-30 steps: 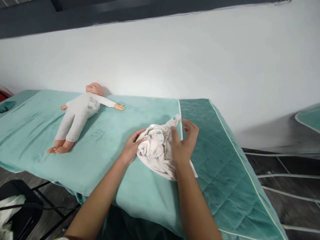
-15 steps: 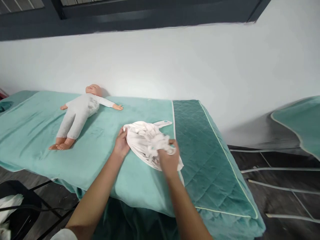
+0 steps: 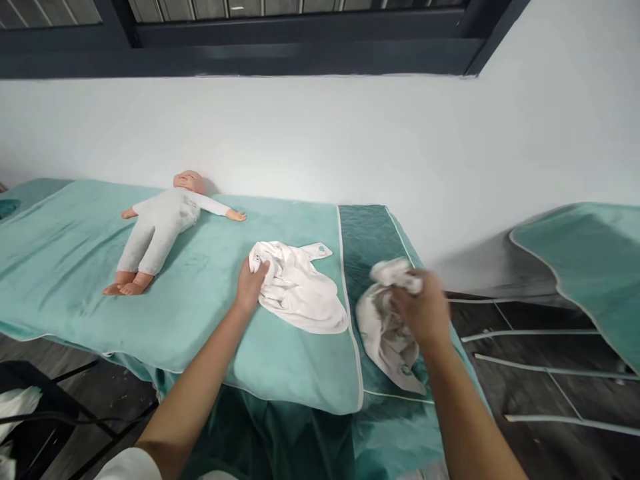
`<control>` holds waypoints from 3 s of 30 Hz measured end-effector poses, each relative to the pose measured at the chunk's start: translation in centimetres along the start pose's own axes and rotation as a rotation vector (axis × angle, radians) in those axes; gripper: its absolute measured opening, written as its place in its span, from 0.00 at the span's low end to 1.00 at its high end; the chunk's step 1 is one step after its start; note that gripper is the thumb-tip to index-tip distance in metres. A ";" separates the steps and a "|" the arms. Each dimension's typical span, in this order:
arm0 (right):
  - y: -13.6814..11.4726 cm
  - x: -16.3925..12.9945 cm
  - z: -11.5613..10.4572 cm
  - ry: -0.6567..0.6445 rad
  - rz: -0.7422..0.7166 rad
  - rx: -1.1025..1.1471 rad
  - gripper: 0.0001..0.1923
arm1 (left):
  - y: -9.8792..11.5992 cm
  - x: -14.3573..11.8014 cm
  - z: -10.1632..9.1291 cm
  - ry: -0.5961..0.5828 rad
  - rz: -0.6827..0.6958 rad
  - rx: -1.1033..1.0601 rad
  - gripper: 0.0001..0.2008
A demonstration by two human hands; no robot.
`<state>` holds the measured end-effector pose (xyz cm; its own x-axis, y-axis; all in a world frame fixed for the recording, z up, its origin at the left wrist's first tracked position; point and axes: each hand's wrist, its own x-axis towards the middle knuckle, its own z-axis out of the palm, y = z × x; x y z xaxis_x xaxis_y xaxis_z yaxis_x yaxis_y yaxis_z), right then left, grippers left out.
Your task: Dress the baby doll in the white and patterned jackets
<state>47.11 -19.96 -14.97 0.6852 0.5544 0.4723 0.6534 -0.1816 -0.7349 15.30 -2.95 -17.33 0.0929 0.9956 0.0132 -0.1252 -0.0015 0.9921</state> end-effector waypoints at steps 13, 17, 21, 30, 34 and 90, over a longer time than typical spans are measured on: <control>-13.4 -3.6 3.8 -0.552 -0.470 0.034 0.30 | 7.1 -0.9 -5.2 -0.520 0.312 0.385 0.18; -23.0 -0.3 6.3 -0.957 -0.600 0.177 0.28 | 15.9 0.1 -5.4 -0.775 0.765 0.851 0.18; -28.4 2.2 6.7 -1.071 -0.664 -0.113 0.14 | 21.9 0.4 -6.2 -0.722 0.918 1.131 0.14; -27.6 2.5 4.9 -0.725 -0.533 -0.671 0.13 | 22.0 0.8 -9.5 -0.207 0.725 1.509 0.17; -25.4 2.7 2.8 -0.693 -0.516 -0.549 0.11 | 22.0 0.6 -11.0 -0.225 0.620 1.394 0.16; -12.9 -0.2 27.2 -0.631 -0.342 -0.634 0.36 | 0.0 13.1 -2.5 -0.221 0.235 1.292 0.33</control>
<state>29.82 4.37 -18.80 0.2464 0.9608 0.1275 0.9655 -0.2319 -0.1182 14.10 10.33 -17.49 0.3706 0.9237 0.0971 0.8495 -0.3794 0.3665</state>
